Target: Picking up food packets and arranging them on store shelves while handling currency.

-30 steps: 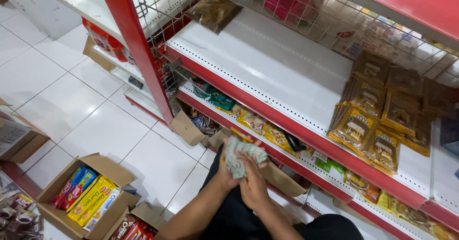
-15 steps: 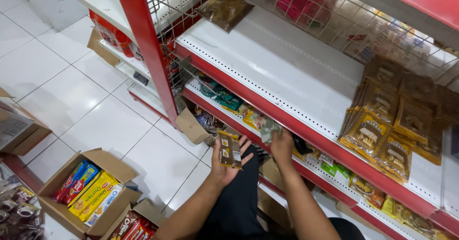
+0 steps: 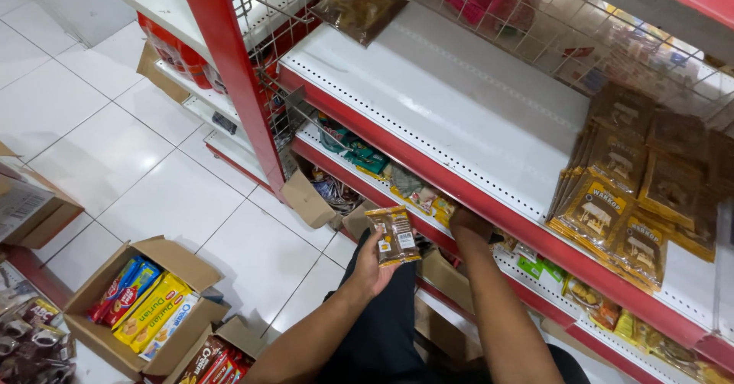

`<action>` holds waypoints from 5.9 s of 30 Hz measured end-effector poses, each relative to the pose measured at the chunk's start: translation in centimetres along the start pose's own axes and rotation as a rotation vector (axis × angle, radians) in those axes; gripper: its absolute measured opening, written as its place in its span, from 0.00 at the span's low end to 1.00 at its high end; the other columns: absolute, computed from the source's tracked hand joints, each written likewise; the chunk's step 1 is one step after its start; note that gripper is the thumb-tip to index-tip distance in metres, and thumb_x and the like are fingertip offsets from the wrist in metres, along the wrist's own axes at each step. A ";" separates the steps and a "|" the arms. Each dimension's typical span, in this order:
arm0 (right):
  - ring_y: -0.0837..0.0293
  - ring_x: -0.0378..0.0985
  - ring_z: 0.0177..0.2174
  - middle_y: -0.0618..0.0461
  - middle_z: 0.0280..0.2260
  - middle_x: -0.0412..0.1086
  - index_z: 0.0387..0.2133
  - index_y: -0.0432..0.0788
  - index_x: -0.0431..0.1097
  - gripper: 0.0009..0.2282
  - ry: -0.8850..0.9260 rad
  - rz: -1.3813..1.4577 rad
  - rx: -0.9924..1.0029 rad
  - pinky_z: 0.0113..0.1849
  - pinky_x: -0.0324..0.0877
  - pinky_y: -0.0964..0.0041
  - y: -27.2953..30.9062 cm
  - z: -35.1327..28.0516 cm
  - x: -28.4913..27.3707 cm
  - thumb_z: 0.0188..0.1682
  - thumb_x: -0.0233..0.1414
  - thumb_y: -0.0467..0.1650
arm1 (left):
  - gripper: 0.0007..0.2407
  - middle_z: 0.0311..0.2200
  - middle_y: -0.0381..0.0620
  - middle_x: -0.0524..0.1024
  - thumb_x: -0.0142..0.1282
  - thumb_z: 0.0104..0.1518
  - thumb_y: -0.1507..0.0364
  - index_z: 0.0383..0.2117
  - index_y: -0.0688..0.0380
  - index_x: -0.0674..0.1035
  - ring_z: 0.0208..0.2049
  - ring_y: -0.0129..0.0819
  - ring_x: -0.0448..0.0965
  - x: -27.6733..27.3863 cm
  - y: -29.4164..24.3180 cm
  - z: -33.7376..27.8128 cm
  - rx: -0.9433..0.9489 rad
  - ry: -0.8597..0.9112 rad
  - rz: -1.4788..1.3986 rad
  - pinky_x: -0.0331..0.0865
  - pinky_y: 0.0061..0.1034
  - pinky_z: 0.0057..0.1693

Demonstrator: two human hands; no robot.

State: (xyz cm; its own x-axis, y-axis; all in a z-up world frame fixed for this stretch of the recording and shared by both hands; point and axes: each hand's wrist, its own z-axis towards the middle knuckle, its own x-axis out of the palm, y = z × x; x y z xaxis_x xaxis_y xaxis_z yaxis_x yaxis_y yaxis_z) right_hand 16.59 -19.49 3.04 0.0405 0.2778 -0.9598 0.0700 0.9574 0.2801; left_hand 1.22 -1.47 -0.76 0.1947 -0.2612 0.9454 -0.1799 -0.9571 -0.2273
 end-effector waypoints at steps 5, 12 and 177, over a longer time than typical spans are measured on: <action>0.41 0.59 0.61 0.38 0.62 0.59 0.63 0.44 0.60 0.22 -0.064 0.043 -0.045 0.60 0.55 0.47 -3.4 0.9 1.1 0.56 0.43 0.38 | 0.23 0.57 0.58 0.73 0.39 0.69 0.60 0.66 0.59 0.63 0.59 0.45 0.74 -0.4 1.0 0.7 0.027 0.052 0.148 0.70 0.45 0.61; 0.35 0.71 0.50 0.31 0.53 0.68 0.58 0.39 0.64 0.26 -0.016 0.093 -0.181 0.51 0.66 0.47 -3.6 -3.1 -1.4 0.47 0.56 0.39 | 0.26 0.59 0.54 0.71 0.41 0.66 0.56 0.65 0.58 0.63 0.59 0.43 0.74 -1.0 0.3 0.8 0.052 -0.079 0.086 0.68 0.43 0.63; 0.46 0.74 0.52 0.42 0.55 0.70 0.63 0.43 0.54 0.29 -0.198 0.703 0.988 0.52 0.69 0.53 -64.4 -37.2 23.2 0.49 0.56 0.38 | 0.08 0.38 0.51 0.80 0.50 0.64 0.73 0.33 0.59 0.84 0.45 0.43 0.77 7.0 53.3 -13.0 -0.516 1.916 2.597 0.67 0.39 0.56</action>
State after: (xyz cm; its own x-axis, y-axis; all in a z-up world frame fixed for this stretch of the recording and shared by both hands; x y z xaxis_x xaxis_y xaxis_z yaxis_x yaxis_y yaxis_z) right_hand -24.06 -71.82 -37.98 0.5187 0.6100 -0.5990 0.6934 0.1097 0.7122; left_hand -19.56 -52.67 -3.24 -0.3017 0.5407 -0.7852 0.9529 0.1967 -0.2307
